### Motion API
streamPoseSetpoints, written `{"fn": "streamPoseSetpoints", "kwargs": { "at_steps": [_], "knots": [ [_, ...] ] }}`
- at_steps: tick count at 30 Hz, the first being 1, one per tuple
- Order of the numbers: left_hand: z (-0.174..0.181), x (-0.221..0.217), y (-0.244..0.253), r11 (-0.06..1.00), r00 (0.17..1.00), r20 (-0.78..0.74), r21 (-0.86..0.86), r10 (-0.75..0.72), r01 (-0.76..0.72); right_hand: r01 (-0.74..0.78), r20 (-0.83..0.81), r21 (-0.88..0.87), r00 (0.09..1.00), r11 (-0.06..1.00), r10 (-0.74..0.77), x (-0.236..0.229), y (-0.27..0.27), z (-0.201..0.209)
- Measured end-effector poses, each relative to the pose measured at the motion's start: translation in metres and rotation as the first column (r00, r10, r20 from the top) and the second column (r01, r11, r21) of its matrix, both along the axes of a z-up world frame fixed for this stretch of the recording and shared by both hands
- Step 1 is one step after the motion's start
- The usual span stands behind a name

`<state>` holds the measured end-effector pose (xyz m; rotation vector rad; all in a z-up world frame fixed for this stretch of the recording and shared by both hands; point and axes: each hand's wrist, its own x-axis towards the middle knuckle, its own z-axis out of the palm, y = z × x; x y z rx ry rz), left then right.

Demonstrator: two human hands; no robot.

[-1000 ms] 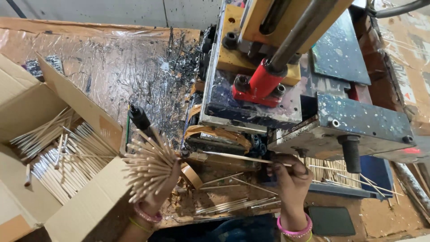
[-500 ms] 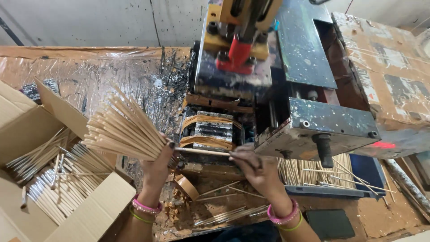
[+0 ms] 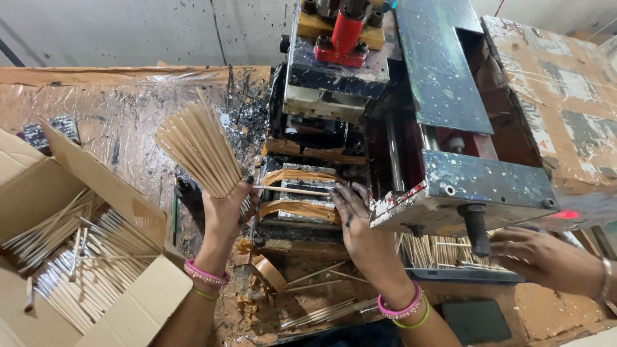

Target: The person repeatedly inserts wooden sticks into a sharpening machine to process their ends. They hold a bundle of sticks in one hand while feeding them individually into the machine with the other hand, then placing the processed sticks into a container.

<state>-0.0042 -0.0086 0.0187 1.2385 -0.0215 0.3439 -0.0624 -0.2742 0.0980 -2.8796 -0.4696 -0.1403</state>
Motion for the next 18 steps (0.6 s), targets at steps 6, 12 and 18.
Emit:
{"fn": "streamPoseSetpoints", "kwargs": {
  "at_steps": [6,12,18],
  "knots": [
    [0.015,-0.004,-0.001,0.997,0.998,0.038,-0.042,-0.059,0.06,-0.129,0.411,0.069,0.907,0.989,0.09,0.001,-0.004,-0.014],
    [0.034,-0.015,0.0,0.998,0.994,-0.084,-0.014,-0.065,0.064,-0.138,0.422,0.136,0.904,0.981,0.068,0.0,-0.006,-0.016],
    [0.027,-0.016,0.0,0.997,0.992,-0.094,-0.015,-0.081,0.08,-0.053,0.278,0.078,0.96,0.996,0.03,0.0,-0.022,-0.048]
  ]
}}
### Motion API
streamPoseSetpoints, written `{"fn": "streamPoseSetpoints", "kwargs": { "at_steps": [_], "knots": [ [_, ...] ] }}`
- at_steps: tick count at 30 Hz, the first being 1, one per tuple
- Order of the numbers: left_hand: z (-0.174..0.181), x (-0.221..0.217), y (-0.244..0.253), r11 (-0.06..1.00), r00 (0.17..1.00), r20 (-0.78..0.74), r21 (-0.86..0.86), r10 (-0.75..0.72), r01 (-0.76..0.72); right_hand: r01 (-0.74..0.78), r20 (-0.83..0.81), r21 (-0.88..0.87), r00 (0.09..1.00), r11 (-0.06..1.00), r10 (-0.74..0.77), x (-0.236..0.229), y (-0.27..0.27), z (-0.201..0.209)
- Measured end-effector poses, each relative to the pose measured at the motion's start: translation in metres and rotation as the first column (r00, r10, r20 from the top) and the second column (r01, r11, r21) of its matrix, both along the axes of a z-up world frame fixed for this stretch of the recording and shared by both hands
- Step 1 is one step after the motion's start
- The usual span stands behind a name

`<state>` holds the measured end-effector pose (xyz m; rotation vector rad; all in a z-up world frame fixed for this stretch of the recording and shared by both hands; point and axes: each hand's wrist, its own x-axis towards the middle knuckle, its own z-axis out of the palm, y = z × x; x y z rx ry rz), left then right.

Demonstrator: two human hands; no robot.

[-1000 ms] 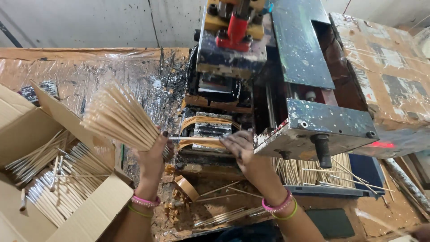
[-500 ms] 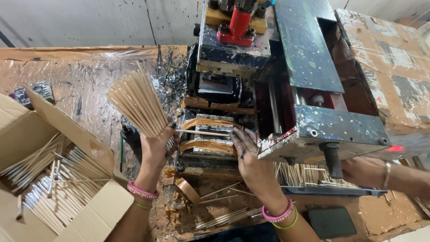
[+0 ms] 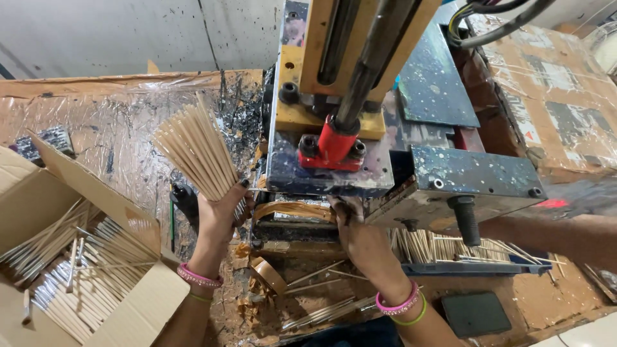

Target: The person repeatedly inserts wooden sticks into a sharpening machine to process their ends. They hold a bundle of sticks in one hand while feeding them individually into the machine with the other hand, then placing the processed sticks into a container.

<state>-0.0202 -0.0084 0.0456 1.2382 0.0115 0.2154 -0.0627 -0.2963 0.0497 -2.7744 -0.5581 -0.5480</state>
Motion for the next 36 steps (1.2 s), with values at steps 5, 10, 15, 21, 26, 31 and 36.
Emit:
{"fn": "streamPoseSetpoints", "kwargs": {
  "at_steps": [5,10,15,21,26,31,36],
  "knots": [
    [0.0,0.001,0.0,1.0,0.996,0.088,-0.016,-0.009,0.01,0.043,-0.056,0.071,0.998,0.997,-0.039,0.001,0.002,0.013],
    [-0.025,-0.001,0.002,0.999,0.998,0.054,-0.016,0.031,-0.03,-0.077,0.308,-0.012,0.948,0.997,0.077,0.002,0.011,0.051],
    [-0.046,-0.03,-0.016,0.963,0.929,0.336,0.157,0.155,-0.217,-0.087,0.193,0.123,0.979,0.989,0.063,-0.017,0.001,0.045],
    [-0.141,-0.092,-0.006,0.844,0.911,0.412,0.497,-0.026,-0.201,0.104,0.141,0.532,0.968,0.84,-0.208,-0.082,-0.079,-0.014],
    [-0.17,-0.106,-0.004,0.316,0.945,-0.051,0.935,-0.322,0.158,0.374,0.154,0.37,0.878,0.85,-0.453,-0.091,-0.09,-0.01],
    [-0.012,-0.107,-0.049,0.627,0.834,0.077,0.698,-0.546,0.346,0.118,-0.233,0.954,0.869,0.274,0.436,-0.085,-0.053,-0.011],
    [-0.04,-0.089,-0.01,0.789,0.832,0.147,0.439,-0.535,0.43,0.136,-0.292,0.94,0.795,0.314,0.531,-0.047,-0.043,0.0]
  ]
}}
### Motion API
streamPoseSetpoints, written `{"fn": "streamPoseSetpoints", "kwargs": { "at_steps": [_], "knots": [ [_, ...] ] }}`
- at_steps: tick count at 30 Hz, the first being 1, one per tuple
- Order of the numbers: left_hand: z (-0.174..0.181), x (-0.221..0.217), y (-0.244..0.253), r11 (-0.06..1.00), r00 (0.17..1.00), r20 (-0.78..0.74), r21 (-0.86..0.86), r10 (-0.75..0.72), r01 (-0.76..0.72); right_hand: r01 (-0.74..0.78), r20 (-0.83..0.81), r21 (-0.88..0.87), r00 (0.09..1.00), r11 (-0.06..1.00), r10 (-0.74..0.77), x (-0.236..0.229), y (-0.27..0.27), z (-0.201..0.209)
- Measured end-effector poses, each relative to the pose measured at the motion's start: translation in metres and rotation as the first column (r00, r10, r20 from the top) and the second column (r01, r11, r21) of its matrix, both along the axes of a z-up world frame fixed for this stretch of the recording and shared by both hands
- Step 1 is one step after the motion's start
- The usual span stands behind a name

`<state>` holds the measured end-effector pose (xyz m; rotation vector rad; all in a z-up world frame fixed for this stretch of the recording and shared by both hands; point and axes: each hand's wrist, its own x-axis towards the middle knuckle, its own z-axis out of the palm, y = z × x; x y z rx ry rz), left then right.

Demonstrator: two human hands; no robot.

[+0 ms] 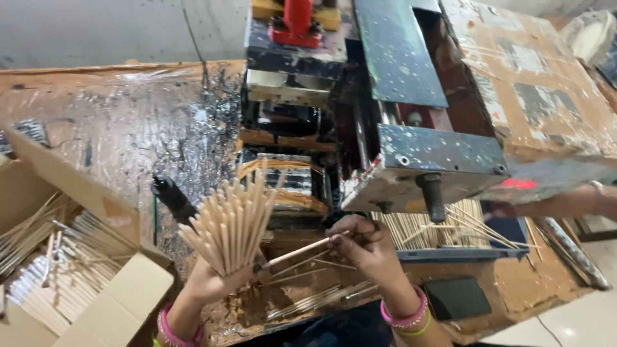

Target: The person repeatedly inserts wooden sticks into a sharpening machine to process their ends. They hold a bundle of sticks in one hand while feeding them individually into the machine with the other hand, then placing the processed sticks into a container.

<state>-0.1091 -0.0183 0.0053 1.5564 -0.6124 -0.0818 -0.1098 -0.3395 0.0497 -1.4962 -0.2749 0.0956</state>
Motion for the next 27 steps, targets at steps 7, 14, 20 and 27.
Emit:
{"fn": "streamPoseSetpoints", "kwargs": {
  "at_steps": [7,14,20,27],
  "knots": [
    [0.003,0.025,0.02,0.866,0.961,-0.055,-0.421,0.272,-0.269,-0.066,0.374,-0.062,0.924,0.996,0.085,0.033,0.017,0.005],
    [-0.167,0.042,0.048,0.578,0.555,0.176,-0.124,0.813,-0.807,0.14,0.258,0.092,0.953,0.986,-0.16,0.017,0.003,-0.02],
    [-0.198,0.031,0.057,0.47,0.524,0.383,0.231,0.761,-0.852,0.292,0.215,0.073,0.929,0.954,-0.301,0.015,-0.003,-0.029],
    [-0.026,0.025,-0.016,0.729,0.766,-0.093,-0.253,0.636,-0.636,0.312,0.152,0.124,0.932,0.942,-0.329,0.023,-0.001,-0.034]
  ]
}}
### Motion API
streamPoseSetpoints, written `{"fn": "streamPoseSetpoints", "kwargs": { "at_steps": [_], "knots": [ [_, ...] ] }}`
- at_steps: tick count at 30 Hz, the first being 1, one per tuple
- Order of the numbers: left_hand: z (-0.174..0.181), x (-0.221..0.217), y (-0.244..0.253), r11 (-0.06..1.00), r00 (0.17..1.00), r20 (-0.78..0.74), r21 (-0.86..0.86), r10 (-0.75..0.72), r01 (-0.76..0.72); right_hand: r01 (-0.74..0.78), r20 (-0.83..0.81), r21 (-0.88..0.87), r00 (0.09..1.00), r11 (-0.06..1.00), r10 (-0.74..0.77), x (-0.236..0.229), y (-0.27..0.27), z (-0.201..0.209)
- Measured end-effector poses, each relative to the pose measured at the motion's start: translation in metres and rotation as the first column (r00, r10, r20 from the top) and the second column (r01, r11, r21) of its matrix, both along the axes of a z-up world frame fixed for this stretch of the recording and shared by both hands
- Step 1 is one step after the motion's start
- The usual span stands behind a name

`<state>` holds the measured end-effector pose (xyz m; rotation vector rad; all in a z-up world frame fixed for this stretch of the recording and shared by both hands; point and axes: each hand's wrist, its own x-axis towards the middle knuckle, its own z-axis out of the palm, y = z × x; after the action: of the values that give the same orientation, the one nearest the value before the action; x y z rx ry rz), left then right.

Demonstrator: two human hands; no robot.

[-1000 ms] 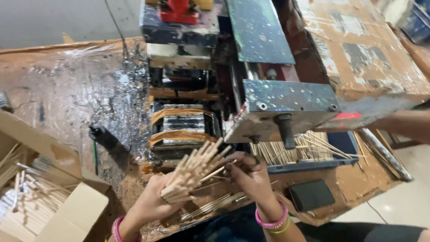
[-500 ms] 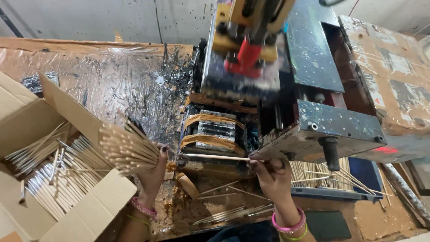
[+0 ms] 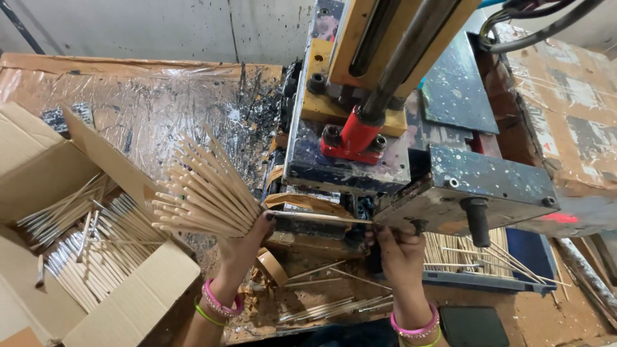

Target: The person repeatedly inserts wooden sticks into a sharpening machine to process their ends. They hold a bundle of sticks in one hand while feeding them individually into the machine with the other hand, then placing the processed sticks into a container.

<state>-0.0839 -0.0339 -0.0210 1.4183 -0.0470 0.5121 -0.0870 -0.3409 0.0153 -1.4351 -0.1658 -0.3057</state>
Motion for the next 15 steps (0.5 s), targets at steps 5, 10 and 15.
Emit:
{"fn": "streamPoseSetpoints", "kwargs": {
  "at_steps": [5,10,15],
  "knots": [
    [0.026,0.016,0.004,0.949,0.992,0.014,-0.289,-0.127,0.126,-0.013,-0.1,0.025,0.995,1.0,0.015,0.007,0.015,0.015],
    [0.025,0.034,0.017,0.941,0.983,-0.183,-0.331,0.005,-0.066,-0.049,0.029,-0.815,0.992,0.578,0.124,0.02,0.055,0.084],
    [0.028,0.054,0.024,0.974,0.986,-0.151,-0.201,0.076,-0.106,0.232,0.276,-0.947,0.942,0.222,0.19,0.034,0.061,0.063]
  ]
}}
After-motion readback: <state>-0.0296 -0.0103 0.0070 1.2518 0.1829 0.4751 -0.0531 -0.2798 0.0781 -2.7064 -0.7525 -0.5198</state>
